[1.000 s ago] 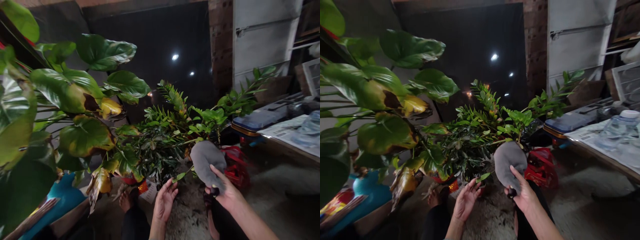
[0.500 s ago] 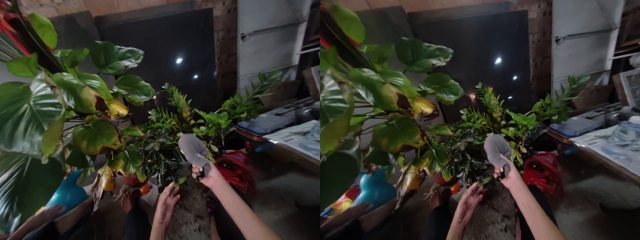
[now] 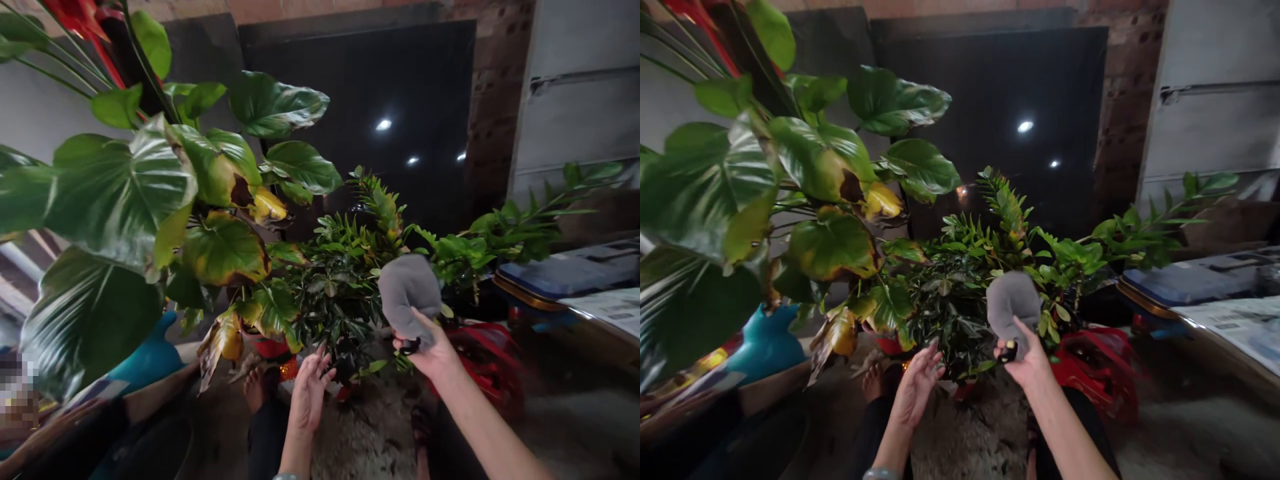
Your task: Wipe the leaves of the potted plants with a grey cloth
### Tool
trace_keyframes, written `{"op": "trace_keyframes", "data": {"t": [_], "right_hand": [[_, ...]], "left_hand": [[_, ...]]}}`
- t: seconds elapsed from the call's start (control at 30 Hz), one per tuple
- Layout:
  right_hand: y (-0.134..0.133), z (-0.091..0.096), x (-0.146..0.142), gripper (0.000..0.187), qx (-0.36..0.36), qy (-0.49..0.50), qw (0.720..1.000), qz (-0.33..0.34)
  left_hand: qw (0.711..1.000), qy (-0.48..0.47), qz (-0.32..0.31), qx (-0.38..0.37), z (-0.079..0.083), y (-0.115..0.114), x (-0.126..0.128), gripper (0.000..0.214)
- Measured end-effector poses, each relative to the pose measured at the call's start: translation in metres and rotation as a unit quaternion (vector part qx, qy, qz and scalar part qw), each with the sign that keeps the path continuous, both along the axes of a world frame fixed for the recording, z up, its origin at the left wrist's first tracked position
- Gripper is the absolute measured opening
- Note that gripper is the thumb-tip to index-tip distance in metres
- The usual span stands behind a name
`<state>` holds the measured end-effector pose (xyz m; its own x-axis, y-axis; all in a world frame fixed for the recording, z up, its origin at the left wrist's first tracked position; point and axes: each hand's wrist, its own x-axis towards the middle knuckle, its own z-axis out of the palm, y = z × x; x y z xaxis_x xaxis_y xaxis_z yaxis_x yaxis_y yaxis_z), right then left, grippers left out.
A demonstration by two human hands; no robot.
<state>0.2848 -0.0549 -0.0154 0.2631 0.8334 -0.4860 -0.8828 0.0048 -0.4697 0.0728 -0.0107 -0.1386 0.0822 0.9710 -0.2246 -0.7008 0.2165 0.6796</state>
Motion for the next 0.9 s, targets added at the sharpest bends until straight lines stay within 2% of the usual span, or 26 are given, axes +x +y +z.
{"op": "trace_keyframes", "data": {"t": [0.07,0.13,0.2,0.3,0.4,0.47,0.53,0.63,0.67,0.73,0.8,0.9], "right_hand": [[-0.006,-0.019,-0.016,0.030,-0.078,0.035,0.996,0.028],[-0.021,-0.038,-0.033,0.034,-0.134,0.048,0.989,0.039],[-0.035,-0.044,-0.039,0.029,-0.133,0.052,0.989,0.041],[-0.037,-0.025,-0.025,0.017,-0.021,0.031,0.998,0.056],[-0.014,0.007,-0.006,0.017,0.116,-0.014,0.992,0.055],[0.003,0.016,-0.004,0.018,0.145,-0.024,0.988,0.048],[0.012,0.006,-0.012,0.018,0.093,-0.013,0.994,0.058],[0.002,-0.031,-0.032,0.025,-0.040,0.002,0.995,0.090],[-0.006,-0.043,-0.037,0.027,-0.065,0.003,0.993,0.101],[-0.023,-0.055,-0.039,0.027,-0.063,0.001,0.991,0.119],[-0.032,-0.048,-0.032,0.028,-0.013,-0.005,0.993,0.116],[-0.021,-0.013,-0.017,0.028,0.083,-0.031,0.992,0.084]], "left_hand": [[0.999,0.030,0.015,-0.006,0.003,0.001,0.005,0.026],[0.998,0.058,0.031,-0.003,0.005,0.003,0.009,0.025],[0.997,0.066,0.046,0.018,0.009,0.004,0.010,0.023],[0.996,0.035,0.078,0.038,0.022,0.007,0.010,0.027],[0.992,0.002,0.123,0.026,0.036,0.010,0.014,0.031],[0.993,0.005,0.119,0.016,0.042,0.011,0.022,0.035],[0.996,0.026,0.082,-0.004,0.044,0.011,0.032,0.038],[0.996,0.076,0.015,-0.043,0.041,0.011,0.043,0.028],[0.995,0.092,-0.001,-0.050,0.038,0.011,0.044,0.024],[0.992,0.113,-0.019,-0.055,0.033,0.009,0.044,0.018],[0.991,0.113,-0.018,-0.062,0.029,0.007,0.041,0.018],[0.993,0.094,-0.014,-0.070,0.026,0.003,0.038,0.023]]}}
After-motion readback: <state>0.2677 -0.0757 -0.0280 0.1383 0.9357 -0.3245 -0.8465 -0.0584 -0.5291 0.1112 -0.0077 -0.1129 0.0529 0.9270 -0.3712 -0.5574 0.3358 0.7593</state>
